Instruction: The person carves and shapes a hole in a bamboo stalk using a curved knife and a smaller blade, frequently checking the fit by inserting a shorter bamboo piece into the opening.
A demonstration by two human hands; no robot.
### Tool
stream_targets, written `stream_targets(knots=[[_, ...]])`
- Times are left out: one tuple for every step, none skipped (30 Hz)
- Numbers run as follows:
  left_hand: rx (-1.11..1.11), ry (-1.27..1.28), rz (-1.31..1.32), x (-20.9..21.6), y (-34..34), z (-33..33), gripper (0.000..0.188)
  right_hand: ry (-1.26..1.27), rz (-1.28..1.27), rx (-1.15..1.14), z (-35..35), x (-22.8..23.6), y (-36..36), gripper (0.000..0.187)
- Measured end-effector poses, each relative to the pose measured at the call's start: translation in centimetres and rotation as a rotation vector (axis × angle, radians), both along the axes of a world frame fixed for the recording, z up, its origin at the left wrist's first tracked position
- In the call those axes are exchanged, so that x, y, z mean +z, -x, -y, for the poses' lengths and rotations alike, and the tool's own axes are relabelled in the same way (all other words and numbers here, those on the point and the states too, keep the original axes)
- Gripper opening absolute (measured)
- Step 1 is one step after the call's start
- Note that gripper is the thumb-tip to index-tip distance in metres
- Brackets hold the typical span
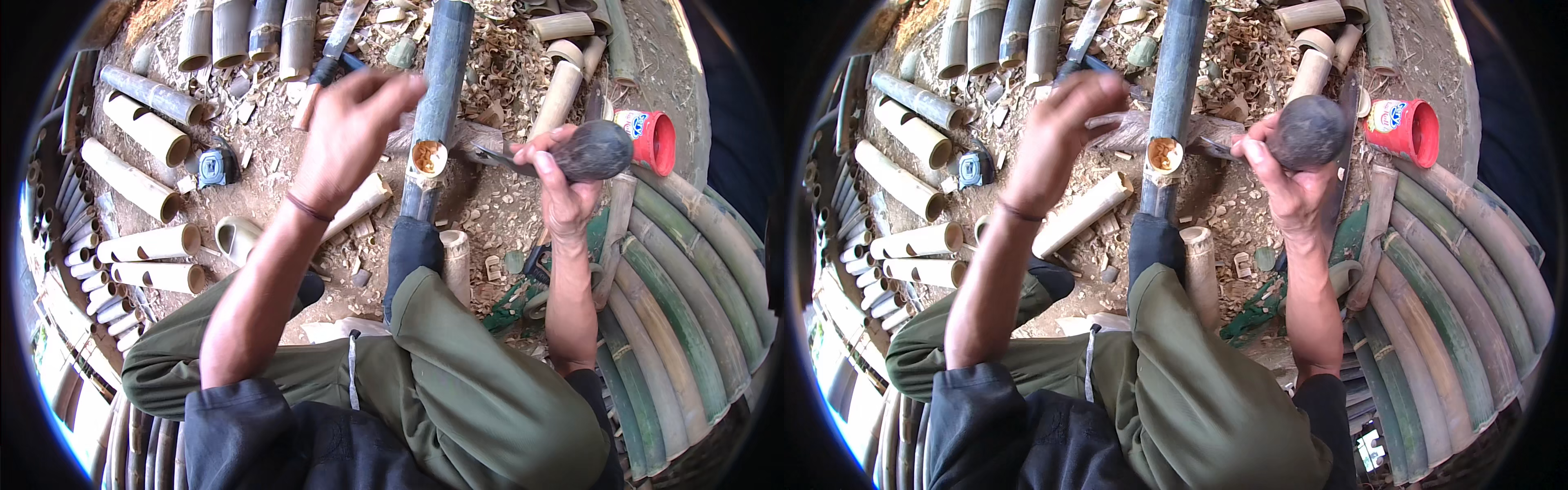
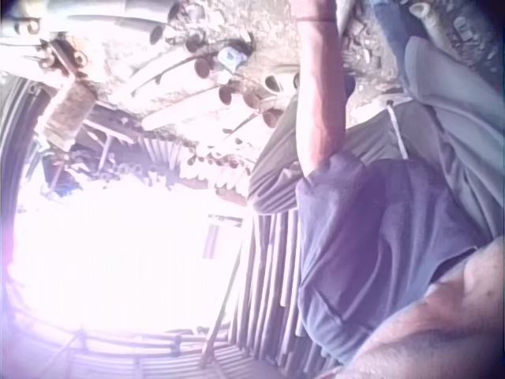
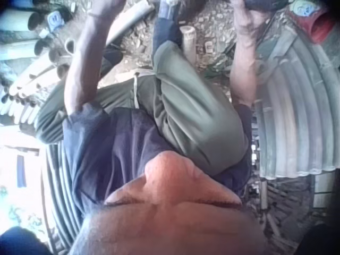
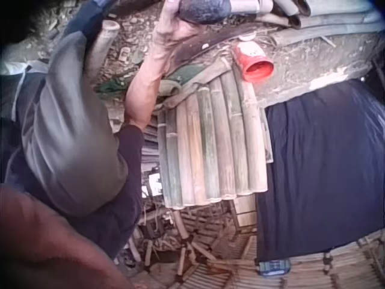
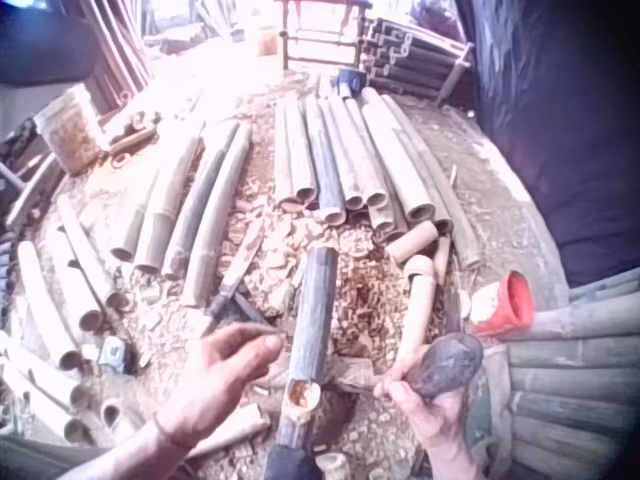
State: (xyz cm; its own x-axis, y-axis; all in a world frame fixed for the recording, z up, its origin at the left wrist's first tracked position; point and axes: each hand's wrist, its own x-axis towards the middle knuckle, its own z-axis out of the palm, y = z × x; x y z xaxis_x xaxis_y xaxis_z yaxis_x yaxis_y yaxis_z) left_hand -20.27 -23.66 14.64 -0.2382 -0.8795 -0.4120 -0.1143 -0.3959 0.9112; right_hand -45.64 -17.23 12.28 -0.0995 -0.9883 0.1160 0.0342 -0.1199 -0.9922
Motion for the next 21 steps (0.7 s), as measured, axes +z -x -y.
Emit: stream_targets(knots=[[0.020,-0.056,0.061,-3.1,-0.5,-1.8,0.075,-0.017,0.047,0.015,0.2,-0.5,-0.7,0.024],[0.027,-0.116,0.112,-5.8,-0.4,-3.5,0.075,-0.038,0.083,0.017,0.1,-0.9,-1.2,0.023],[0.013,-0.170,0.184,-7.3,-0.1,-5.3,0.077,-0.058,0.124,0.019,-0.1,-1.4,-1.5,0.022],[-0.007,-0.220,0.252,-8.6,0.6,-6.7,0.079,-0.002,0.145,0.010,-0.2,-3.0,-1.5,0.018],[-0.036,-0.248,0.249,-9.5,1.2,-7.6,0.084,0.002,0.131,-0.013,-0.1,-3.8,-1.7,0.017],[-0.066,-0.276,0.246,-10.6,1.9,-8.6,0.089,0.007,0.117,-0.037,-0.1,-4.3,-2.0,0.016],[-0.001,-0.210,0.183,-13.9,2.1,-10.3,0.092,-0.037,0.177,-0.067,0.0,-4.5,-3.1,0.013],[-0.012,-0.194,0.219,-13.9,2.7,-10.3,0.092,-0.047,0.132,-0.079,-0.1,-4.6,-3.2,0.010],[-0.024,-0.177,0.255,-13.9,3.2,-10.3,0.093,-0.043,0.082,-0.071,-0.1,-4.7,-3.2,0.009],[-0.032,-0.157,0.293,-13.6,3.5,-10.2,0.094,-0.037,0.034,-0.060,0.0,-4.9,-3.2,0.009],[-0.040,-0.177,0.280,-13.2,3.7,-10.0,0.094,-0.005,0.003,-0.058,0.1,-5.0,-3.2,0.009],[-0.038,-0.168,0.291,-13.6,3.9,-10.1,0.093,0.026,-0.029,-0.056,0.2,-5.2,-3.2,0.009],[-0.035,-0.158,0.303,-13.9,4.1,-10.1,0.092,0.060,-0.059,-0.051,0.2,-5.2,-3.3,0.009],[-0.031,-0.148,0.314,-14.2,4.3,-10.1,0.091,0.069,-0.064,-0.055,0.2,-5.3,-3.2,0.010],[-0.027,-0.151,0.296,-14.4,4.4,-10.2,0.090,0.077,-0.071,-0.059,0.1,-5.4,-3.2,0.010],[-0.023,-0.157,0.280,-14.4,4.6,-10.2,0.088,0.079,-0.071,-0.060,0.0,-5.5,-3.1,0.010],[-0.018,-0.163,0.264,-14.5,4.7,-10.2,0.087,0.083,-0.072,-0.060,0.0,-5.7,-3.0,0.010],[-0.016,-0.152,0.239,-14.9,4.7,-10.3,0.086,0.082,-0.070,-0.059,0.1,-6.0,-2.9,0.010],[-0.014,-0.141,0.213,-15.5,4.5,-10.3,0.086,0.082,-0.069,-0.059,0.1,-6.0,-2.8,0.011],[-0.013,-0.129,0.187,-16.2,4.3,-10.4,0.085,0.044,0.038,-0.076,-0.1,-5.9,-2.8,0.011],[-0.024,-0.128,0.166,-16.7,4.1,-10.6,0.086,0.006,0.146,-0.094,-0.3,-5.9,-2.8,0.011]])
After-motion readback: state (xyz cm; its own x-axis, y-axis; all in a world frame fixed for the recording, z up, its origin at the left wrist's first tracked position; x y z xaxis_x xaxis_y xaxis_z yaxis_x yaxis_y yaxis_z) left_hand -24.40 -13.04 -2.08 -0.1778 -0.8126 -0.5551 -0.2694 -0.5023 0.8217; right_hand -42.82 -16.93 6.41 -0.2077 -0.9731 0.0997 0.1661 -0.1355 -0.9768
